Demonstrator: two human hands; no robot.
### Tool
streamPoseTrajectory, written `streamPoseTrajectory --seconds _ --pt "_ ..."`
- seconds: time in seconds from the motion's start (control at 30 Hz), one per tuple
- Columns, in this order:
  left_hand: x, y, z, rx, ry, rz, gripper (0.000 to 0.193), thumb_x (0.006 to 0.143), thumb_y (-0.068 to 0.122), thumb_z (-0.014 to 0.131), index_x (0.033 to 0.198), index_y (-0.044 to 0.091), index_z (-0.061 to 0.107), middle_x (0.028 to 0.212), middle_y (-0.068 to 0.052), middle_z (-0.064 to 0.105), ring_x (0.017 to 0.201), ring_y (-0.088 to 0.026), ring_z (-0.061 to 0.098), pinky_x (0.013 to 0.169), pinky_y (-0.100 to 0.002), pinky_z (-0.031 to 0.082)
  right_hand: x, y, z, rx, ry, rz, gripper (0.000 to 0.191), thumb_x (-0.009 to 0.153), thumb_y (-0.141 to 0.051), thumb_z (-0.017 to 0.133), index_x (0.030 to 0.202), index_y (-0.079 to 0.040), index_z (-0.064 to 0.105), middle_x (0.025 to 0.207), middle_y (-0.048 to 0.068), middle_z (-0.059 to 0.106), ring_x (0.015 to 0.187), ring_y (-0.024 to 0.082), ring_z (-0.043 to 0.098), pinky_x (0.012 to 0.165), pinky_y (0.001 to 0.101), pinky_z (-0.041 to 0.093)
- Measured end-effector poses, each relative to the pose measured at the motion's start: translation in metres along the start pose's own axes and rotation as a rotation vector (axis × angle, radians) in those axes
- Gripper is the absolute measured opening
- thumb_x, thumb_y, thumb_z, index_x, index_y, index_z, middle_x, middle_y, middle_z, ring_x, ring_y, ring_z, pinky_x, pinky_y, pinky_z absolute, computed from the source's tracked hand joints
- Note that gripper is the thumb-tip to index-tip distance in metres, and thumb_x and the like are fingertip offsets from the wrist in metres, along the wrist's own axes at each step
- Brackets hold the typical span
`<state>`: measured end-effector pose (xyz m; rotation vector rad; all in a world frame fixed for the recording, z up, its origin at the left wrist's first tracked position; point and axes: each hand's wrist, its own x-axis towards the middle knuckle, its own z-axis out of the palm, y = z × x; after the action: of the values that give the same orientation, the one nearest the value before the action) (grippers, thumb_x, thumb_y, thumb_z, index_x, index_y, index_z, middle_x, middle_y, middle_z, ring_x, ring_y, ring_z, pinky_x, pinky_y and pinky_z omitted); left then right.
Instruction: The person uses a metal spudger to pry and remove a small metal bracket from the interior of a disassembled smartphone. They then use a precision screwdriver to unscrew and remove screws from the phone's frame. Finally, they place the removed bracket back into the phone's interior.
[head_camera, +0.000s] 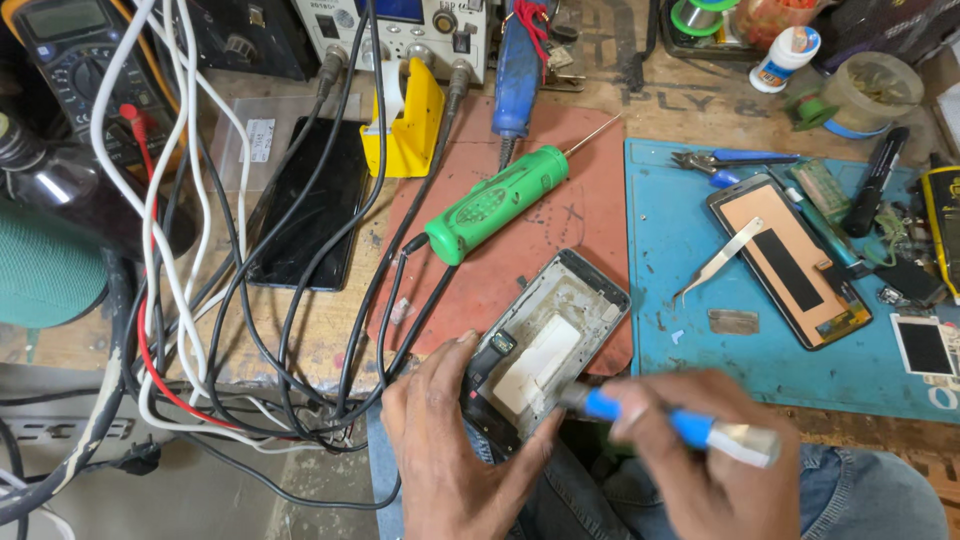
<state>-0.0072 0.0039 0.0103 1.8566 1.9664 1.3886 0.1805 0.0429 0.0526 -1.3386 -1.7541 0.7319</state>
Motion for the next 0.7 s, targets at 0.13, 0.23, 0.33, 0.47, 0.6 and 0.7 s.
streamPoseTrajectory --seconds 0.13,0.23,0.33,0.47,0.6,0.7 --pt "-0.001 0.002 -0.002 -0.002 -0.002 -0.017 0.095 0.065 0.028 0.094 0.142 0.003 0.044 0.132 -0.02 0.059 0.119 -0.04 0.052 0.102 -0.051 0.039 0.034 0.021 0.004 0.136 0.237 0.07 0.023 0.105 -0.02 0.066 0.113 -0.001 0.075 0.09 0.011 0.077 0.083 0.014 0.071 0.073 0.025 0.054" --pt "0.001 0.001 0.0 -0.012 -0.008 -0.024 0.095 0.064 0.029 0.095 0.141 0.003 0.045 0.131 -0.02 0.06 0.118 -0.039 0.053 0.102 -0.051 0.039 0.051 0.012 0.016 0.17 0.178 -0.038 0.024 0.103 -0.02 0.067 0.116 0.0 0.075 0.092 0.011 0.078 0.084 0.013 0.073 0.072 0.0246 0.055" --pt "0.0 0.0 0.0 -0.022 -0.007 -0.021 0.097 0.064 0.031 0.095 0.142 0.003 0.045 0.132 -0.02 0.059 0.118 -0.039 0.053 0.102 -0.051 0.039 0.054 -0.01 0.035 0.057 0.133 -0.094 0.022 0.1 -0.018 0.068 0.111 0.0 0.075 0.087 0.009 0.079 0.078 0.013 0.074 0.068 0.0252 0.056" --pt "-0.002 -0.004 -0.003 -0.037 -0.002 0.014 0.098 0.063 0.025 0.09 0.146 0.002 0.044 0.134 -0.021 0.059 0.12 -0.039 0.053 0.105 -0.051 0.039 0.022 -0.03 0.045 0.029 -0.008 -0.266 0.019 0.096 -0.018 0.067 0.101 -0.001 0.076 0.083 0.008 0.077 0.076 0.014 0.074 0.07 0.0271 0.055" --pt "-0.001 -0.005 -0.001 -0.052 -0.011 -0.019 0.1 0.06 0.027 0.091 0.145 0.001 0.044 0.132 -0.02 0.061 0.114 -0.038 0.053 0.101 -0.05 0.039 -0.001 -0.018 0.035 0.33 -0.192 -0.264 0.017 0.097 -0.015 0.068 0.102 -0.002 0.078 0.086 0.008 0.077 0.079 0.015 0.073 0.074 0.0274 0.056" --pt "-0.003 -0.001 0.004 -0.034 0.007 -0.086 0.101 0.063 0.034 0.094 0.145 0.002 0.044 0.128 -0.017 0.062 0.114 -0.036 0.054 0.1 -0.048 0.041 0.0 -0.003 0.022 0.235 0.174 -0.041 0.02 0.094 -0.013 0.07 0.111 -0.002 0.073 0.091 0.01 0.077 0.08 0.012 0.073 0.07 0.0253 0.056"
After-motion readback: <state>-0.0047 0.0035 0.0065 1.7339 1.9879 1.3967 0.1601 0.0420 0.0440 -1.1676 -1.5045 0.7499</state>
